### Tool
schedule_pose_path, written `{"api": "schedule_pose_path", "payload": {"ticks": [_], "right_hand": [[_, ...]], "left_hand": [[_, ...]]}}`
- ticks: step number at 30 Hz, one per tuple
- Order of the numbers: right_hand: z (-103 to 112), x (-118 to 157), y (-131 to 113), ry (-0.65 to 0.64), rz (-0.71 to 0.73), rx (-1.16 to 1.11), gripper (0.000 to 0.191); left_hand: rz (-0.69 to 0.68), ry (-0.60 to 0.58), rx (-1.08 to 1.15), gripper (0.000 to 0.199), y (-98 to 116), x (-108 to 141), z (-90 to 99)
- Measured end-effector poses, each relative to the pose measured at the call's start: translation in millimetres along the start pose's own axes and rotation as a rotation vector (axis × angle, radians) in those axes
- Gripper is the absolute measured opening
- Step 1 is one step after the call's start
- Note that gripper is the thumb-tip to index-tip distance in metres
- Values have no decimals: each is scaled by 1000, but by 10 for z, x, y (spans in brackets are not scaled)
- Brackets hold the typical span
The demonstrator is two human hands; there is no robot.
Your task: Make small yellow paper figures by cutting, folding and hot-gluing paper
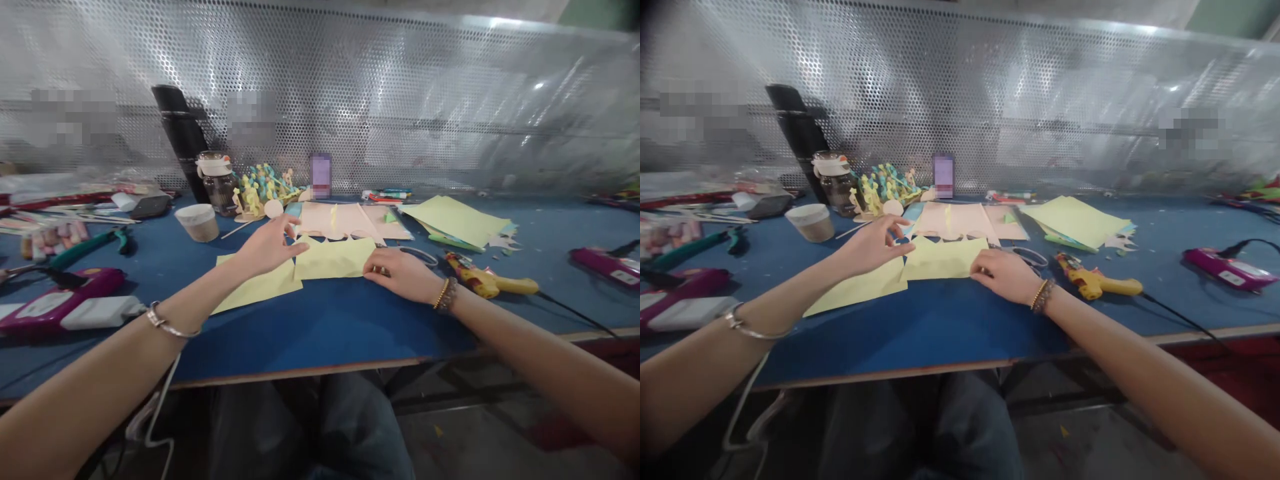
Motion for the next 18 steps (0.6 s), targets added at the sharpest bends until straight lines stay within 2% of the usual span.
{"api": "schedule_pose_path", "payload": {"ticks": [2,5,9,14,18], "right_hand": [[-28,-10,74,-29,-69,-69,14],[-62,-56,158,-90,-122,-141,12],[-104,-129,216,-164,-123,-177,10],[-144,-199,290,-250,-175,-200,10],[-167,-244,334,-333,-210,-230,13]], "left_hand": [[-100,-182,1,36,161,87,-192],[-162,-332,-32,27,253,187,-397],[-139,-340,-12,18,188,182,-481],[-110,-315,-32,20,104,148,-513],[-27,-350,-50,22,42,120,-536]]}}
Point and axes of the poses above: each hand's wrist, its own x-axis away from the middle knuckle, its own z-axis out of the back of the hand, y = z × x, the point moved 8 cm from there along -x, towards the middle knuckle, and after that the axes turned 2 degrees about y, right-handed, at the moved point
